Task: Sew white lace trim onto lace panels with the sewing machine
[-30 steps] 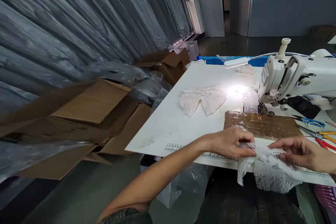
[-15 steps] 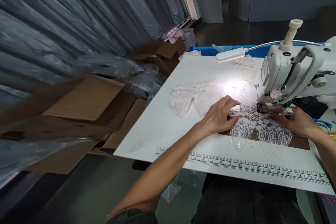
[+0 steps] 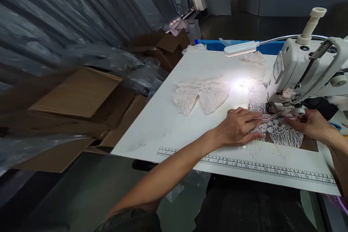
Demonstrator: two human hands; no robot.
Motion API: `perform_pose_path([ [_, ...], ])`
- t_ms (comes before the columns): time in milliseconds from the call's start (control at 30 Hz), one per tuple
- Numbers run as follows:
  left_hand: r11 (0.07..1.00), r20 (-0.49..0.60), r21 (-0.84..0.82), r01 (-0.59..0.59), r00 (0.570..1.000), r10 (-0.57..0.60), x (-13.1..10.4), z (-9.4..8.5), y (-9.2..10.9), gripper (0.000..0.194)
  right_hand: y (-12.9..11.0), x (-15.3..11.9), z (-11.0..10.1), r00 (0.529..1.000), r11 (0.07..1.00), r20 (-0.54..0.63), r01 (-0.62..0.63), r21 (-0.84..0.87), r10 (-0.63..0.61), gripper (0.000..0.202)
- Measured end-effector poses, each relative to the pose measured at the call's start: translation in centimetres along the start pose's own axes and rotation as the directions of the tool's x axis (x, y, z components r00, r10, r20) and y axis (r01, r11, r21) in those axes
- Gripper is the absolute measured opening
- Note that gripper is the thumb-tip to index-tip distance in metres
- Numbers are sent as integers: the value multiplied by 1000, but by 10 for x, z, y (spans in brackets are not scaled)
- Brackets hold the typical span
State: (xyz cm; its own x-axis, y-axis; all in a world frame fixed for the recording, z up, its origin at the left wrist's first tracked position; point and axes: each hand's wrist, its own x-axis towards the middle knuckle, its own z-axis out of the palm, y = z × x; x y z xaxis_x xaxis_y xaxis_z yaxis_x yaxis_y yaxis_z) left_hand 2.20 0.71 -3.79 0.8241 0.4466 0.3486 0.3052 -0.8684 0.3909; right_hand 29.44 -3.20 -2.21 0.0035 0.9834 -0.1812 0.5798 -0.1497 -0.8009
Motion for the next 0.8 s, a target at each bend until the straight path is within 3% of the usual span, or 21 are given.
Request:
perform_pose_path([
  [67,961,-84,-203,190,974,-211,0,-6,1,41,-14,-5,11,996,982,32,-84,167,80,52],
  [100,899,-62,-340,275,948,-314,0,-9,2,44,-24,-7,17,993,958,65,-111,264,98,52],
  [167,707,101,-579,405,897,-431,-1,-16,4,52,-42,-11,31,988,886,119,-143,442,100,57],
  [233,567,272,-659,494,859,-434,-2,-21,6,62,-55,-11,41,969,862,236,-180,474,72,62],
  [267,564,308,-635,527,843,-441,-2,-23,7,66,-58,-10,44,957,879,287,-177,442,48,63],
  [333,648,299,-499,576,816,-495,-4,-24,7,69,-57,-7,44,953,954,303,-91,287,-1,60],
  [433,738,225,-292,608,794,-565,-6,-20,6,60,-40,-4,36,993,984,67,108,-144,-99,42],
  [500,753,206,-265,602,798,-566,-7,-16,5,53,-27,-5,31,972,904,-31,204,-375,-233,35],
  [567,760,190,-281,587,810,-555,-7,-13,5,47,-17,-7,31,922,818,9,348,-458,-387,36],
  [667,746,201,-278,605,796,-570,-5,-15,7,35,-7,-9,38,804,665,105,549,-506,-585,41],
  [733,732,226,-258,631,776,-589,-3,-18,8,33,-4,-7,44,752,566,143,593,-572,-643,43],
  [800,715,242,-268,646,763,-599,-3,-21,8,43,-2,-5,48,744,519,170,592,-617,-646,43],
])
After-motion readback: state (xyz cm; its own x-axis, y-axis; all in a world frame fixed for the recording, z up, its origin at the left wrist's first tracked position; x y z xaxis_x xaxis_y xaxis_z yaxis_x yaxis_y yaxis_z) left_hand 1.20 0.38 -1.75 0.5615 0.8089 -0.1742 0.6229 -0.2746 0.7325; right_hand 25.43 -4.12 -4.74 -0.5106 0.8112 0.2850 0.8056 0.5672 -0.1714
